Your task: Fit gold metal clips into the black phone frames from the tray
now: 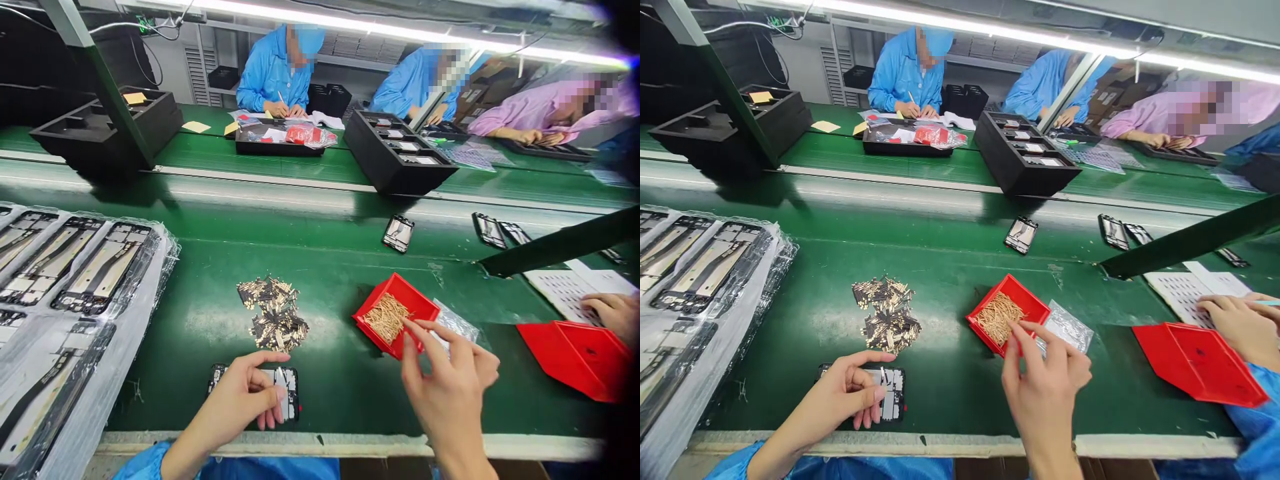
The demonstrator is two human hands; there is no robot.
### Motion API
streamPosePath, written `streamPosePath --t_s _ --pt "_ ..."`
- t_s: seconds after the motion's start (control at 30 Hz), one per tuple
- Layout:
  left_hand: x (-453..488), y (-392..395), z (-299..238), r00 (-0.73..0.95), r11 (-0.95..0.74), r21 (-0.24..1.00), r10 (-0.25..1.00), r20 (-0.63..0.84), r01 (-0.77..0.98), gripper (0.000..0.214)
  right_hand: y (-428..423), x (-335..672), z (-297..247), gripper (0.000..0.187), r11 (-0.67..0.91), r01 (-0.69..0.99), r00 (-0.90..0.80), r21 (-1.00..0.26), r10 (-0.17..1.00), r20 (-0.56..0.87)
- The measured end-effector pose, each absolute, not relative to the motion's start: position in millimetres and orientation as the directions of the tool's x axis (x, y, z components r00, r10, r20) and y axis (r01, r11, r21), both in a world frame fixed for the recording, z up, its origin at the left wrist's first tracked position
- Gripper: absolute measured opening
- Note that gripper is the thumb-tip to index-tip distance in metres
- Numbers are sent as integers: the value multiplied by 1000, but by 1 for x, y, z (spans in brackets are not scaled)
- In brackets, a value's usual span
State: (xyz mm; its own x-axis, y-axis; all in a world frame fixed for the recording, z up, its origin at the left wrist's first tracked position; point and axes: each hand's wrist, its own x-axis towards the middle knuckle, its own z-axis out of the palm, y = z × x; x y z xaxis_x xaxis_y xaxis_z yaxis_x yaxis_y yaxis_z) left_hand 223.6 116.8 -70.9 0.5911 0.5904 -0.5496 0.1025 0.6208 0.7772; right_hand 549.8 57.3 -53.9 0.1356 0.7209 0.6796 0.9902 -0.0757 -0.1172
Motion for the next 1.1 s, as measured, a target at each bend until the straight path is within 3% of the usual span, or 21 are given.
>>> streamPosePath --t_s 0.17,0.3,0.4,0.5,0.57,0.67,0.77,1.1 --pt "226 114 -78 678 688 726 539 -500 -12 84 46 486 -61 29 443 849 -255 -286 820 512" --pt "223 108 -76 679 713 701 520 -519 -11 90 50 448 -70 21 551 750 -353 -367 802 482" --pt "209 103 -70 621 628 777 592 -514 45 92 60 443 -76 18 516 698 -314 -496 843 436" --pt "185 95 -69 486 184 951 825 -287 249 59 70 440 -81 15 313 623 -241 -717 949 205" --pt "169 91 -73 476 -188 881 878 -47 434 53 75 438 -84 17 182 584 -234 -791 971 50" --pt "154 87 -85 561 -461 668 824 78 584 85 78 434 -87 16 114 591 -252 -798 967 -48" --pt "148 85 -96 607 -509 587 794 39 629 101 80 433 -88 15 101 607 -263 -789 961 -80" --pt "149 84 -94 620 -526 544 785 14 654 92 79 432 -92 16 169 627 -295 -760 955 -31"
